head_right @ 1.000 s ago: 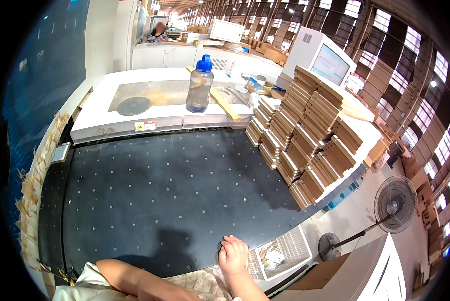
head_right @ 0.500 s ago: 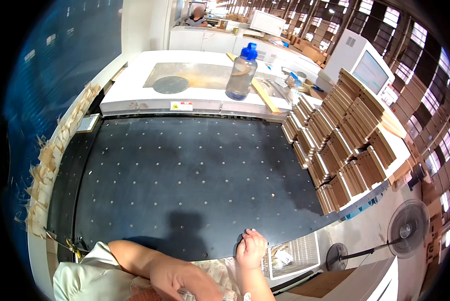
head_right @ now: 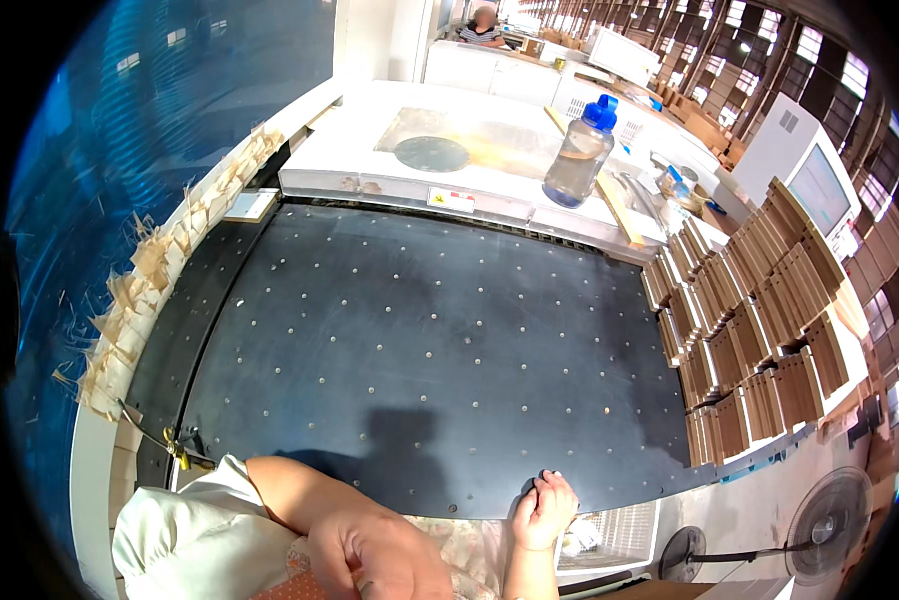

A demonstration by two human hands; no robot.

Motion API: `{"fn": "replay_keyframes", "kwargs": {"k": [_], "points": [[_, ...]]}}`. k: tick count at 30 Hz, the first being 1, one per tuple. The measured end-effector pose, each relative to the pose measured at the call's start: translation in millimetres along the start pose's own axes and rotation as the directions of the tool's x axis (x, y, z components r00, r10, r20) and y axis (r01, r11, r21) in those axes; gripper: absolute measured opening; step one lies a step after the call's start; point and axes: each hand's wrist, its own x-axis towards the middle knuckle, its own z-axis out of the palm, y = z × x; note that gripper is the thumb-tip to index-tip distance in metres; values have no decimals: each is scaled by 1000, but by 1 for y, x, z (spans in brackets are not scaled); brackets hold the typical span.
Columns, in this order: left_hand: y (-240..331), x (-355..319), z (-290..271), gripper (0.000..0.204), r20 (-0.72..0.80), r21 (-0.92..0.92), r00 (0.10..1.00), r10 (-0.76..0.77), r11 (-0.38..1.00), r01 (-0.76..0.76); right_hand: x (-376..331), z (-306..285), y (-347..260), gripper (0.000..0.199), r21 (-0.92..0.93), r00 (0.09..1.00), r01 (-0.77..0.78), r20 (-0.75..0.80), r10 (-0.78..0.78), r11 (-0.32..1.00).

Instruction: The person feeds wooden panels into a machine, blows dust off their surfaces and holes using an air blow gun, and stacks the panels by hand.

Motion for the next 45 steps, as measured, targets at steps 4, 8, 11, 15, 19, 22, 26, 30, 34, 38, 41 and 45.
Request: {"fn": "replay_keyframes", "kwargs": {"k": [4, 8, 11, 15, 19, 22, 26, 30, 34, 38, 41, 45], "points": [[-3, -4, -6, 26, -4, -54, 998, 70, 996, -70, -1, -2, 4, 15, -31, 1000, -19, 0, 19, 999], [2, -7, 9, 30, -22, 106, 998, 61, 993, -58, 1, 0, 0, 15, 2, 1000, -14, 19, 14, 1000], [4, -13, 11, 33, -64, 91, 998, 19, 996, -13, 2, 3, -1, 16, 15, 999, -12, 31, 12, 1000], [6, -27, -3, 34, 40, 37, 990, -138, 990, 136, 1, 0, 1, 16, 4, 999, -22, 24, 22, 1000], [-11, -52, -13, 15, -308, 371, 947, -97, 904, 213, -14, 8, 18, 17, -29, 999, 40, 31, -39, 999], [-38, -86, -42, 9, -630, 716, 776, 27, 406, 567, -50, 34, 62, 20, -215, 993, -42, 95, 63, 976], [-90, -138, -69, 8, -680, 731, 713, 171, 234, 641, -29, 28, 40, 23, -105, 996, 87, 38, -84, 991], [-101, -146, -87, 7, -719, 695, 671, 182, 229, 682, -33, 28, 27, 25, 100, 978, 12, 205, -32, 995], [-101, -152, -92, 4, -807, 582, 547, 221, 450, 677, 13, 19, -39, 17, -56, 975, 140, 182, -128, 989], [-90, -149, -94, 7, -872, 433, 489, 26, 511, 743, 23, -1, -43, 24, 112, 918, 101, 373, -136, 989], [-84, -147, -93, 6, -863, 428, 504, -5, 521, 739, 24, 1, -46, 22, 98, 931, 141, 325, -165, 985], [-90, -151, -94, 7, -839, 478, 543, 34, 525, 704, 26, 1, -52, 22, 86, 932, 139, 325, -160, 987]]}}
